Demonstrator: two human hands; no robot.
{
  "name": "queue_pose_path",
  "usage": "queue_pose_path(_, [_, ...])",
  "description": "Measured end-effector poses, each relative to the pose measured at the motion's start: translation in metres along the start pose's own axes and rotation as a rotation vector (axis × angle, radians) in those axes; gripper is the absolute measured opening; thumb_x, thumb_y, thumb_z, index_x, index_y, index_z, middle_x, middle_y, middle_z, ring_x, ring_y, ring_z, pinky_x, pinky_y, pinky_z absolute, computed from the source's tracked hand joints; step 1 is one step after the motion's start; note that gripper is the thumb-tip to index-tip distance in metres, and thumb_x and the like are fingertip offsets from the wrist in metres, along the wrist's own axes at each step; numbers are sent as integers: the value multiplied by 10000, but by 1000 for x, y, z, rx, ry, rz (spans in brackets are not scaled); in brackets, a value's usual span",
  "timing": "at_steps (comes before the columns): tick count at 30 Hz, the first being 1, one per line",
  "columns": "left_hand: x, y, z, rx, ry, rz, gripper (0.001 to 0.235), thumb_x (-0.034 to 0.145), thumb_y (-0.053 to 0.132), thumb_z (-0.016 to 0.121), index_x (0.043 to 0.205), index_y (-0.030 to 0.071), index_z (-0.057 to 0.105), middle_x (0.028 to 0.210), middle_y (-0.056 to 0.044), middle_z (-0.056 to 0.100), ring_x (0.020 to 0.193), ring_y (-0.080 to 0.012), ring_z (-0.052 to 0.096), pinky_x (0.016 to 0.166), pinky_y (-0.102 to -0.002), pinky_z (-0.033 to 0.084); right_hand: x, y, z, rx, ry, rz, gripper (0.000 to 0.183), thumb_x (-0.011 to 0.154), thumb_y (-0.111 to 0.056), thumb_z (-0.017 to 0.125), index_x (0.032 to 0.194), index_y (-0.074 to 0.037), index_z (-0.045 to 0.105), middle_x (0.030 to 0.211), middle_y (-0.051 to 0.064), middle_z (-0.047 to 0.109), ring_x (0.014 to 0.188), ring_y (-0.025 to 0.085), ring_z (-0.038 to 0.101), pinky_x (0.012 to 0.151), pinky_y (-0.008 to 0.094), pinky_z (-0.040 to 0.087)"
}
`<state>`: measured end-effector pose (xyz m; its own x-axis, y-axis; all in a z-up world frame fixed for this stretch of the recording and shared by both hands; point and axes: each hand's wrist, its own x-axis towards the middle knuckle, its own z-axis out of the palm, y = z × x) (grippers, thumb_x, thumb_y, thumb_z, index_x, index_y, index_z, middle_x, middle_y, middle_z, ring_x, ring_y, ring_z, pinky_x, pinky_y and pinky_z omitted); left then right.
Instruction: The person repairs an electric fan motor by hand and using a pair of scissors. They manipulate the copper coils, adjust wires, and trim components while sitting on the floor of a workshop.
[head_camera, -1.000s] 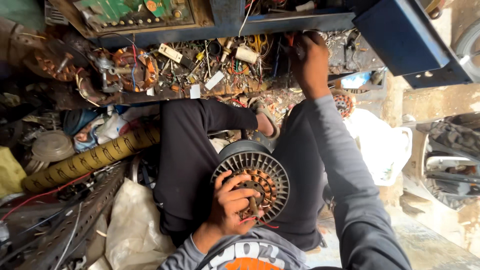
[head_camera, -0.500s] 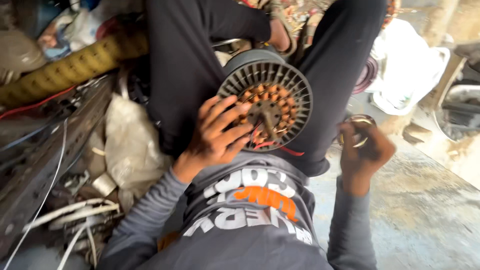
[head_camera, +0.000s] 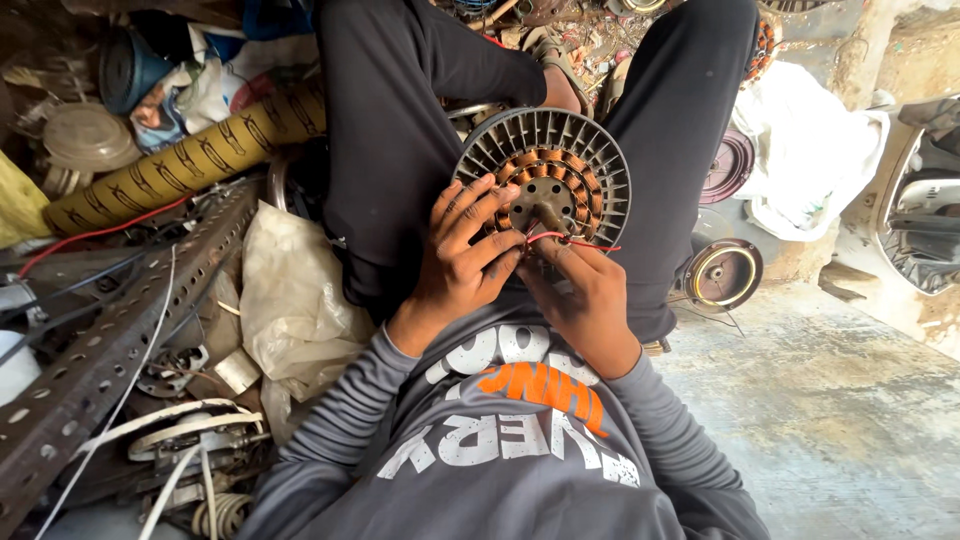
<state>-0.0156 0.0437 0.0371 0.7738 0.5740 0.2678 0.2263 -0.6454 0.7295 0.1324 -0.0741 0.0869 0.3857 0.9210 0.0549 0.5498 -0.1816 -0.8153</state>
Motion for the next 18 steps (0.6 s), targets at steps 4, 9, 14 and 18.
queue_pose_path(4, [0, 0, 3, -20, 22, 18, 106, 892, 165, 816, 978, 112, 784, 1424, -89, 618, 1430, -310, 480, 1231, -521, 299, -1, 6, 0, 19, -16, 64, 272, 869, -31, 834, 1117, -27, 723, 828, 78, 700, 705, 217, 693, 663, 310, 531])
queue_pose_path(9, [4, 2, 5, 3, -19, 76, 70, 907, 148, 793, 971, 126, 807, 1413, -55, 638, 1410, -279, 506, 1234, -512, 303, -4, 6, -1, 109, 40, 113, 253, 844, -12, 829, 1075, 14, 729, 889, 116, 722, 702, 174, 696, 638, 278, 536])
queue_pose_path(14, [8, 4, 3, 5, -22, 83, 104, 934, 183, 788, 1019, 123, 800, 1389, -52, 646, 1376, -277, 526, 1218, -518, 314, -7, 10, -1, 202, 140, 106, 172, 893, 29, 786, 1058, 15, 738, 924, 103, 741, 807, 164, 735, 720, 273, 569])
queue_pose_path(18, [9, 2, 3, -22, -12, 58, 110, 960, 174, 765, 1035, 94, 768, 1384, -64, 655, 1376, -287, 544, 1214, -523, 335, -15, 6, -1, 129, 147, 161, 147, 878, 20, 803, 1008, 12, 735, 894, 105, 732, 741, 160, 710, 667, 265, 543])
